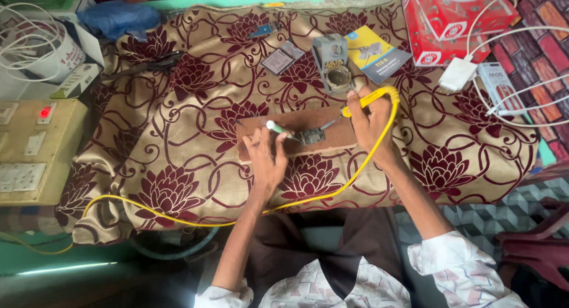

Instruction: The person uses a soldering iron and solder wire to solder components on a small circuit board placed on a wooden block. The person repeatedly applies heat and solder to different points on the board while holding it steady with the other hand.

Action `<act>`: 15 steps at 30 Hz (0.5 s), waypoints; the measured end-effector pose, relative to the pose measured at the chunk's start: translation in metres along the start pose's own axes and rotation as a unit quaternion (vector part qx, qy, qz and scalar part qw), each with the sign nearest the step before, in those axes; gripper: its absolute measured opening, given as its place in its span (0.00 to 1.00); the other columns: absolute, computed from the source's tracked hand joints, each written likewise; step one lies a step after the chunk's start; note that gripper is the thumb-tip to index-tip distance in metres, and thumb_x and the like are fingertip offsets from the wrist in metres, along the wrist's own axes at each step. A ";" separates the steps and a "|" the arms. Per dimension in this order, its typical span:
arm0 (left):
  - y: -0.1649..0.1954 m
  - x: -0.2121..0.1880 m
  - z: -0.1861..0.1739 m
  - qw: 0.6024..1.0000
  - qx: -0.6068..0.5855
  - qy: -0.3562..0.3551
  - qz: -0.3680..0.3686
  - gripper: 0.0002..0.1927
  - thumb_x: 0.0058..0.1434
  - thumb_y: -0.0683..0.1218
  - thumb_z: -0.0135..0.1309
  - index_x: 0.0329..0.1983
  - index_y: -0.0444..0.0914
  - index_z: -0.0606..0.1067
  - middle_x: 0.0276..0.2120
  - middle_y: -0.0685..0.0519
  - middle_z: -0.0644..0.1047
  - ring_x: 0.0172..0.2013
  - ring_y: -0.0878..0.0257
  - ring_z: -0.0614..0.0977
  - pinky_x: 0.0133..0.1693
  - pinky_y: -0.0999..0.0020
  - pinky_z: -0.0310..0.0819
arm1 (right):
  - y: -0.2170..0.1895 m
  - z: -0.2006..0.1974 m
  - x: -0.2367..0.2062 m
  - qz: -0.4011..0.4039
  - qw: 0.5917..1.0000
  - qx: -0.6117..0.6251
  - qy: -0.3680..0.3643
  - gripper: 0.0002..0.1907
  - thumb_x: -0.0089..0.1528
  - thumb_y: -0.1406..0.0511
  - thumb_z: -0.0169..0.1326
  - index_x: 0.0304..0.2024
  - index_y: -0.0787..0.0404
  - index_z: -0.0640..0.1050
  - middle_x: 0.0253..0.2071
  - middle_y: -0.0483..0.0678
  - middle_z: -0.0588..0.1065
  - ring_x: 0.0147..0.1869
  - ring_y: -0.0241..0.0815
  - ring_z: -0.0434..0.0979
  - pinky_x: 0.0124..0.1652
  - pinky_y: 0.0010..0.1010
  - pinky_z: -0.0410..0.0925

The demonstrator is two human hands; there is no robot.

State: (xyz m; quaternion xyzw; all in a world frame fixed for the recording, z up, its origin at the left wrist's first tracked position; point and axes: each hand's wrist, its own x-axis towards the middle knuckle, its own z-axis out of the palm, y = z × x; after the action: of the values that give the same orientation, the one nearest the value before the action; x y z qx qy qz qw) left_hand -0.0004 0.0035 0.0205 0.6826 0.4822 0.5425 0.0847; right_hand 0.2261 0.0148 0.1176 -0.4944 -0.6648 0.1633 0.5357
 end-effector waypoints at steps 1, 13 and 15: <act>0.001 0.001 0.000 1.000 0.010 0.005 0.001 0.03 0.65 0.40 0.53 0.40 0.38 0.74 0.31 0.48 0.73 0.34 0.52 0.69 0.43 0.57 0.55 | -0.003 0.000 0.000 -0.002 1.000 -0.008 -0.008 0.16 0.70 0.68 0.51 0.28 0.67 0.68 0.23 0.48 0.69 0.29 0.34 0.67 0.31 0.32 0.62; -0.001 0.001 0.001 1.000 0.014 0.003 0.017 0.02 0.65 0.40 0.55 0.40 0.38 0.74 0.30 0.49 0.73 0.32 0.53 0.69 0.42 0.57 0.54 | -0.019 -0.006 0.006 -0.005 0.997 -0.057 -0.057 0.16 0.70 0.64 0.53 0.30 0.66 0.69 0.23 0.48 0.69 0.24 0.38 0.66 0.27 0.34 0.61; 0.000 0.000 0.001 0.999 0.024 0.003 0.024 0.03 0.64 0.39 0.55 0.40 0.37 0.73 0.30 0.48 0.73 0.32 0.54 0.68 0.42 0.57 0.54 | -0.022 -0.008 0.007 0.072 0.993 -0.010 -0.089 0.13 0.69 0.63 0.51 0.33 0.64 0.71 0.24 0.46 0.71 0.19 0.35 0.67 0.20 0.31 0.62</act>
State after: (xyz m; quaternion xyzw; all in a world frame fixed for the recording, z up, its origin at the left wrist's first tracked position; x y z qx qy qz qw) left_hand 0.0004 0.0039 0.0206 0.6938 0.4793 0.5348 0.0535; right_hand 0.2227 0.0076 0.1407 -0.5298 -0.6739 0.2383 0.4564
